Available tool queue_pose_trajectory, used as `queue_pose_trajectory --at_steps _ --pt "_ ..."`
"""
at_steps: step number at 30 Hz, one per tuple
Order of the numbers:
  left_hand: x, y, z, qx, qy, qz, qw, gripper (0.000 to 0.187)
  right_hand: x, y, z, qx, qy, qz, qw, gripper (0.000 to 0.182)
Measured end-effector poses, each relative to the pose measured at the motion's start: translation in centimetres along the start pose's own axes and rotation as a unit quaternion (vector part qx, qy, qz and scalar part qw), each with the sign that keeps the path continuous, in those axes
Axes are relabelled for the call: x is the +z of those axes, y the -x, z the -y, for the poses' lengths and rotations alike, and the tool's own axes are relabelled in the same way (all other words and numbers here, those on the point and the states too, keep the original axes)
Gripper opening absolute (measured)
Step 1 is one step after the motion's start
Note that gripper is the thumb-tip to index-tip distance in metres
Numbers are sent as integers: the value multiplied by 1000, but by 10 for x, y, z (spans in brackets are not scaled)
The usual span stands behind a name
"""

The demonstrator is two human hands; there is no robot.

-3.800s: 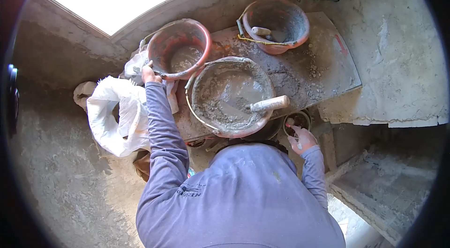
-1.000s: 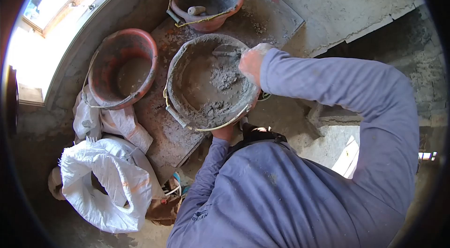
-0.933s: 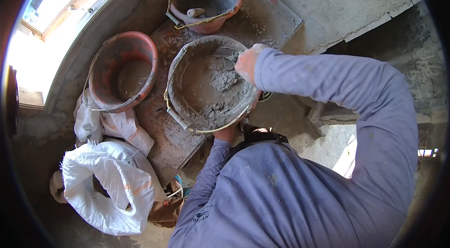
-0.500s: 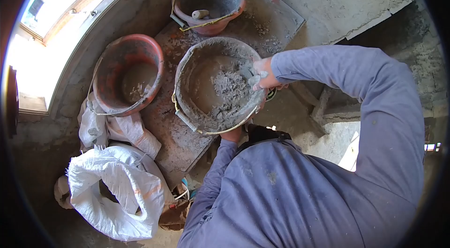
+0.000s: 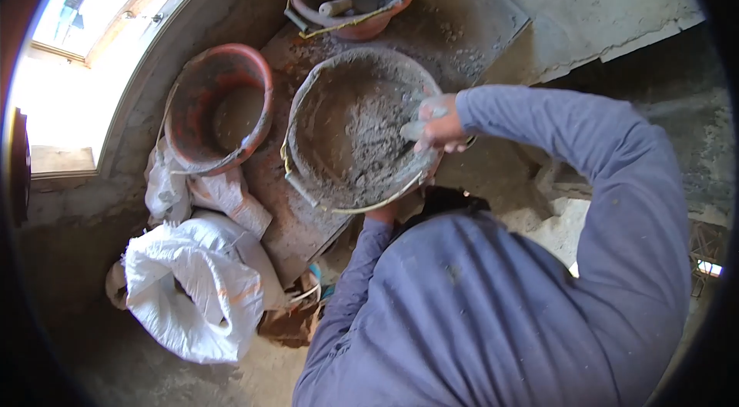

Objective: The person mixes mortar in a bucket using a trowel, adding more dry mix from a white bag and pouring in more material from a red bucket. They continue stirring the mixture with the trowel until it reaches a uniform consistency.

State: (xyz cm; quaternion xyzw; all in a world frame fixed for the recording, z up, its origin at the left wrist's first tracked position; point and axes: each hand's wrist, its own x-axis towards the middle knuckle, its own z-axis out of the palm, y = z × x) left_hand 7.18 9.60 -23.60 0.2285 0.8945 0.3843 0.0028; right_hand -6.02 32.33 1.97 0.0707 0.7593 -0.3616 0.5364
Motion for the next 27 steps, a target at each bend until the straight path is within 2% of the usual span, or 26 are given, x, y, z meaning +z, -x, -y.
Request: queue_pose_trajectory --at_steps 4,5,8,9,10,12,16,18,20,22,24,25,26,27 --pt "-31 -19 -27 -36 1 -26 999 46 -10 -1 6 -12 37 13 999 25" --pt "20 -5 17 -97 104 -67 987 47 -12 -1 7 -19 35 13 999 24" --pt "4 -6 6 -84 42 -85 992 46 -17 -12 13 -11 77 26 997 22" --pt "3 -6 4 -122 104 -70 985 47 -19 -4 15 -43 101 15 994 21" --pt "2 -9 3 -127 102 -83 983 47 -25 -2 14 -48 114 19 992 21" --pt "1 -8 4 -125 22 -49 991 51 -36 -4 15 -99 145 38 984 22" --pt "3 -6 8 -150 -21 -53 987 49 -43 -25 28 -147 280 28 948 20" --pt "2 -5 7 -154 35 -67 985 49 -51 -33 21 -153 264 51 951 20" --pt "0 -6 6 -119 -45 -91 988 50 -52 -29 28 -124 347 45 929 23" --pt "0 -11 6 -132 -24 -109 985 51 -53 -29 20 -156 392 39 906 24" --pt "0 -9 3 -150 21 -129 980 53 -50 -18 16 -303 516 -47 799 21" --pt "-2 -11 2 -117 -70 -129 982 52 -43 -2 25 -307 548 -52 776 24" --pt "-3 -11 1 -128 -67 -138 980 52 -36 9 31 -308 557 -43 770 24" --pt "-7 -12 -6 -152 7 -136 979 51 -29 20 34 -300 589 -72 747 29"
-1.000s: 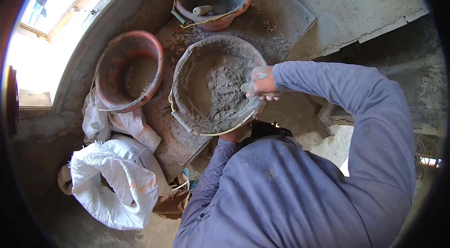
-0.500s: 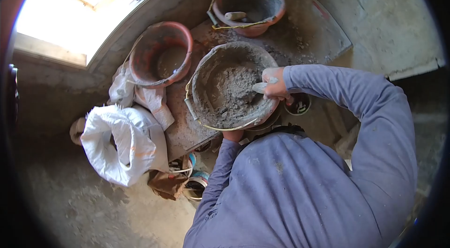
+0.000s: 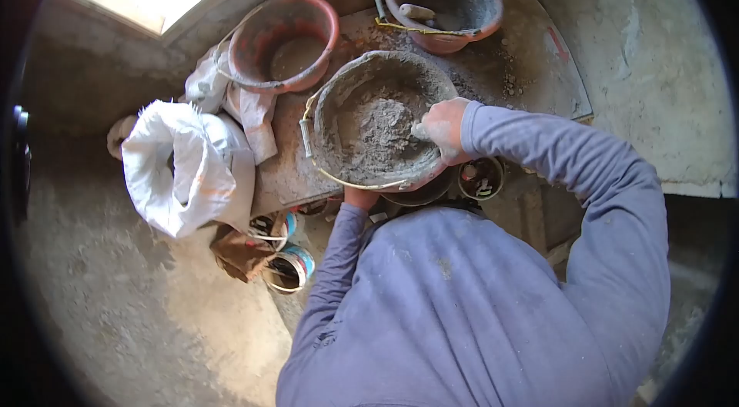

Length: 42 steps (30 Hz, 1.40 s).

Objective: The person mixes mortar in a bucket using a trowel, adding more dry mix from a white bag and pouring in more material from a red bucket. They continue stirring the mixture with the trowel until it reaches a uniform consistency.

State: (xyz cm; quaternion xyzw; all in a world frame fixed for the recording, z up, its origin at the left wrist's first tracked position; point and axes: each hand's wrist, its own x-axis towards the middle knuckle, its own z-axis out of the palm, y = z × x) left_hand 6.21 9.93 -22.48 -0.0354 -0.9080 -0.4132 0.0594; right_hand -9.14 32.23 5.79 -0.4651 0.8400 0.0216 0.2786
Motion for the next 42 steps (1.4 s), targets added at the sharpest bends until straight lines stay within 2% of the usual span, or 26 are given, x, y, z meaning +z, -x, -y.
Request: queue_pose_trajectory --at_steps 1,2,3,5,7,9,10,13,17,20,21,23,27,29,33,35,37,39,41,42 --pt "-3 -2 -4 -29 69 11 997 50 -3 3 7 14 49 -13 999 35" --pt "-5 -6 -7 20 10 -23 999 46 1 3 7 10 117 -1 993 33" --pt "-11 -6 -11 14 11 -29 999 46 11 5 9 3 122 3 993 33" --pt "-22 -7 -21 -40 -8 79 996 54 28 12 11 21 198 -151 968 22" --pt "-20 -7 -23 -44 3 54 998 53 27 26 21 26 224 -141 964 22" --pt "-23 -8 -27 -45 4 59 997 53 32 42 22 4 225 -235 945 13" --pt "-24 -10 -29 -46 9 53 997 53 34 51 21 23 231 -216 949 32" --pt "-21 -7 -29 -79 60 46 994 53 33 70 19 47 231 -253 938 36" --pt "-16 -3 -23 -36 11 30 999 54 36 72 13 84 239 -284 925 47" --pt "-14 -4 -29 -27 53 -61 996 48 38 66 10 98 217 -294 926 51" --pt "-16 -5 -30 -30 57 -63 996 48 40 64 7 96 219 -291 926 51" --pt "-22 -6 -32 -56 58 23 996 49 41 62 1 115 230 -263 930 43" --pt "-29 -9 -39 -21 46 22 998 49 33 56 -1 148 203 -233 939 41" --pt "-29 -10 -44 -12 37 34 999 47 29 44 2 216 205 -235 925 39" --pt "-16 -11 -37 -10 61 51 997 48 23 -5 -11 239 177 -194 935 34" --pt "-10 -10 -29 21 28 22 999 51 8 -27 -17 176 140 -84 971 29" --pt "-9 -10 -26 18 26 31 999 52 -23 -40 -15 139 165 1 976 26" --pt "-12 -7 -29 18 23 49 998 54 -45 -50 -26 104 135 59 984 32" --pt "-22 -11 -36 -9 -7 92 996 56 -29 -76 -63 66 65 102 990 37" --pt "-23 -10 -34 2 -10 103 995 56 -28 -78 -60 68 42 108 991 42"
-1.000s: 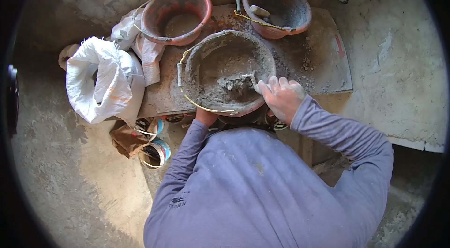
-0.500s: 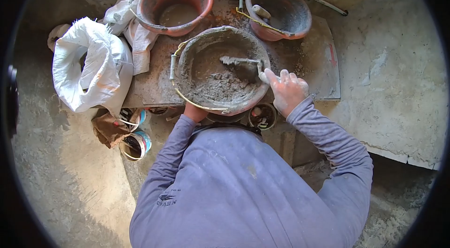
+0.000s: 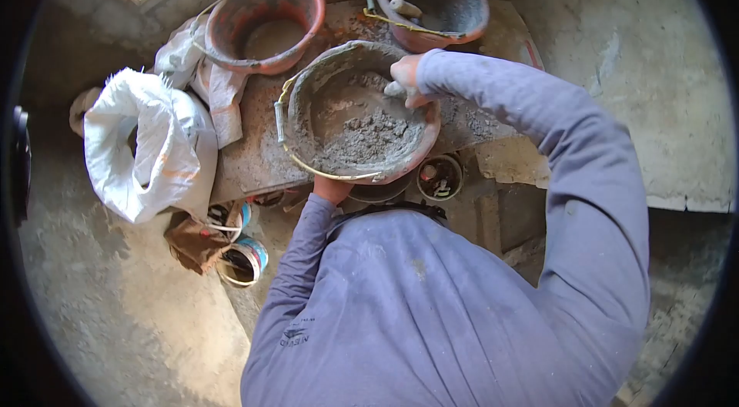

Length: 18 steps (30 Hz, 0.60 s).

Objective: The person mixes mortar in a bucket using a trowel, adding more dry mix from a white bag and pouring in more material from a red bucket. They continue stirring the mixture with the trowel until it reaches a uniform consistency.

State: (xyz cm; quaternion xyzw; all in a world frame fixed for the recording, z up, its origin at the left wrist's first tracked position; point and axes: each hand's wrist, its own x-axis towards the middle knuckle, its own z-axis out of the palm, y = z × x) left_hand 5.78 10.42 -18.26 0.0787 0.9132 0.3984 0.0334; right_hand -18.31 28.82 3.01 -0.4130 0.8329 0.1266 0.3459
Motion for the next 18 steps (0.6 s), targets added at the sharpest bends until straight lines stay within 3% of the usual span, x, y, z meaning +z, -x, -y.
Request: queue_pose_trajectory --at_steps 2,5,7,11,13,15,17,18 --pt "6 -1 4 1 97 -59 994 55 6 8 -3 4 -57 8 998 41" --pt "9 -2 5 35 58 -85 994 55 10 22 6 -9 -107 26 994 42" --pt "12 4 8 28 91 -68 993 55 20 15 4 2 -148 23 989 43" --pt "18 4 14 29 18 -61 998 54 30 0 6 47 -171 21 984 41" --pt "19 1 14 10 113 -67 991 51 19 3 6 71 -239 101 963 41" --pt "18 4 13 18 73 -68 995 49 18 8 2 68 -232 91 966 41" --pt "17 6 14 19 31 -72 997 48 25 11 -5 -50 -174 21 983 42" --pt "18 9 14 8 59 -66 996 48 27 17 -7 -58 -166 9 984 40"
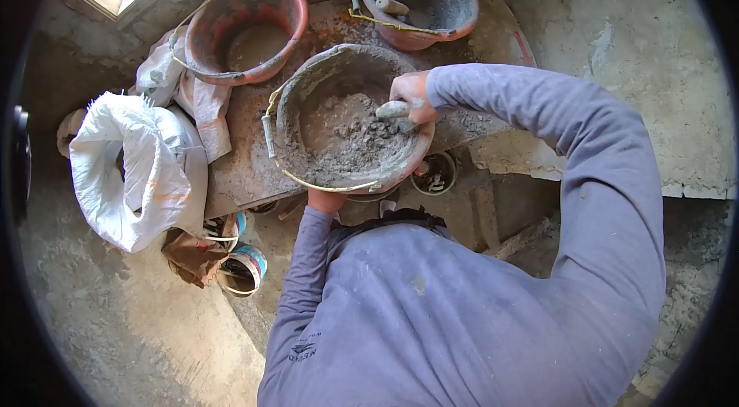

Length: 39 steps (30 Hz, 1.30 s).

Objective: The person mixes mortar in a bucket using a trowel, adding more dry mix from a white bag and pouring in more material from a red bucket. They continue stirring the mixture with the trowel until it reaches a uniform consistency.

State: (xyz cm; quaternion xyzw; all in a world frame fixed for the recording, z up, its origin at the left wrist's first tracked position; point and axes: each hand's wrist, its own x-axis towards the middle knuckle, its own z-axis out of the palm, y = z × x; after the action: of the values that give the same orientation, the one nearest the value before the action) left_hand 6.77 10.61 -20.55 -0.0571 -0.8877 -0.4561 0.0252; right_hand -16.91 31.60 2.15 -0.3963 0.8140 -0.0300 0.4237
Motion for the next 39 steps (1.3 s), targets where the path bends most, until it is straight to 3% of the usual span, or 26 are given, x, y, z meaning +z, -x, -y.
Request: queue_pose_trajectory --at_steps 5,7,8,10,13,15,18,20,25,27,29,33,35,36,39 --pt "4 -3 3 3 18 -15 1000 46 -1 36 30 -12 129 -33 991 34" --pt "0 -7 -3 -2 16 -32 999 45 6 47 43 20 250 -47 967 35" --pt "-1 -7 -4 -3 13 -33 999 45 11 54 44 -24 293 -67 953 36" --pt "-2 -10 -6 54 -72 -72 993 44 27 69 47 -22 284 -114 952 35" --pt "-10 -9 -14 7 -13 -20 1000 42 46 89 53 -2 296 -161 941 38" --pt "-8 -4 -15 7 -33 -29 999 39 54 109 62 -25 313 -274 909 32" --pt "-8 -8 -15 39 -81 -53 995 36 62 132 72 -20 341 -304 889 36" --pt "-6 -4 -14 3 -64 -33 997 37 67 144 76 -19 350 -326 878 39" --pt "-4 -2 -10 -8 -80 17 997 41 76 135 78 -17 290 -253 923 31" --pt "1 -2 -4 -3 -70 -3 998 44 67 110 82 25 244 -120 962 42" --pt "2 3 -5 5 -58 -14 998 47 75 69 78 20 211 -119 970 37" --pt "-8 -4 -10 -23 -6 49 999 48 48 26 59 36 248 -165 954 35" --pt "-2 3 -6 -14 -65 50 996 49 38 25 51 40 243 -186 951 32" --pt "-13 -1 -16 -44 -20 77 996 50 36 30 54 38 245 -181 952 32" --pt "-6 0 -9 -40 -51 70 995 49 21 57 70 51 253 -203 944 31"
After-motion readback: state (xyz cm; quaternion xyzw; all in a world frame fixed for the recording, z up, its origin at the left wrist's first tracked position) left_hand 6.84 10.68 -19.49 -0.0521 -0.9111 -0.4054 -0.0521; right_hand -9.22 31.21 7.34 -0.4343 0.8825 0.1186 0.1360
